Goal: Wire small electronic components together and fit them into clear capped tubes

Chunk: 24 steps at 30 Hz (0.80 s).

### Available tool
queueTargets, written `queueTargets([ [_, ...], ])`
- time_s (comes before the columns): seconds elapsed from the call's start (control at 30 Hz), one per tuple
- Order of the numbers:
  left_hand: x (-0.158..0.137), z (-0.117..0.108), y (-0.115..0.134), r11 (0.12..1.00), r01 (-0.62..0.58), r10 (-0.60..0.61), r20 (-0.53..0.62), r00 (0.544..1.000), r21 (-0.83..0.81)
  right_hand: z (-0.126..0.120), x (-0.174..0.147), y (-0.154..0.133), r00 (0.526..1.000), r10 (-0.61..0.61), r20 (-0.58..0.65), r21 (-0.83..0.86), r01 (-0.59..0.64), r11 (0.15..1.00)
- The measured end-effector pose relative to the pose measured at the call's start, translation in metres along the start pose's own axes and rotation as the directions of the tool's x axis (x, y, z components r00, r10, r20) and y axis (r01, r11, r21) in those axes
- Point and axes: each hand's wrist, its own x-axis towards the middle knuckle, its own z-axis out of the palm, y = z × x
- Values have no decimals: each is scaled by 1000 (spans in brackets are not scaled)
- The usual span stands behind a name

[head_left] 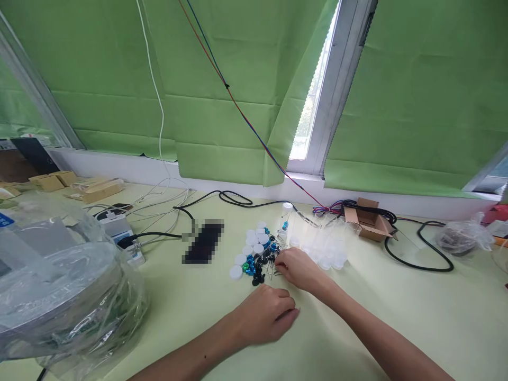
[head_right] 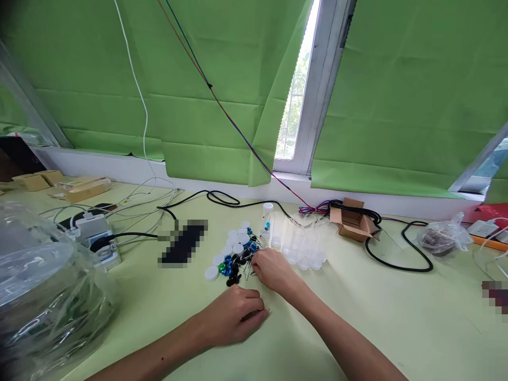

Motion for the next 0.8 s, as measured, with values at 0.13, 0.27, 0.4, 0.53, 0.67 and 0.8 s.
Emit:
queueTargets([
  [0.13, 0, -2, 1, 1000, -10, 10, -4, 1000, 6, 4, 1, 1, 1000, 21, 6, -40, -21, 999],
  [0.27, 0, -3, 1, 1000, -13, 13, -17, 1000, -2, 7, 2, 2, 999, 44, 16, -58, -43, 997],
  [0.4, 0, -3, 2, 1000, -16, 16, -18, 1000, -8, 8, 2, 0, 997, 70, 28, -75, -68, 995],
  [0.53, 0, -3, 2, 1000, -16, 16, -20, 1000, -13, 8, 2, -2, 996, 82, 43, -85, -78, 993],
  [0.67, 0, -2, 2, 1000, -14, 14, -18, 1000, -9, 9, 1, -3, 994, 94, 58, -98, -88, 991],
  [0.8, 1, -4, 3, 1000, -14, 13, -20, 1000, -16, 11, 2, -3, 992, 103, 75, -113, -94, 989],
])
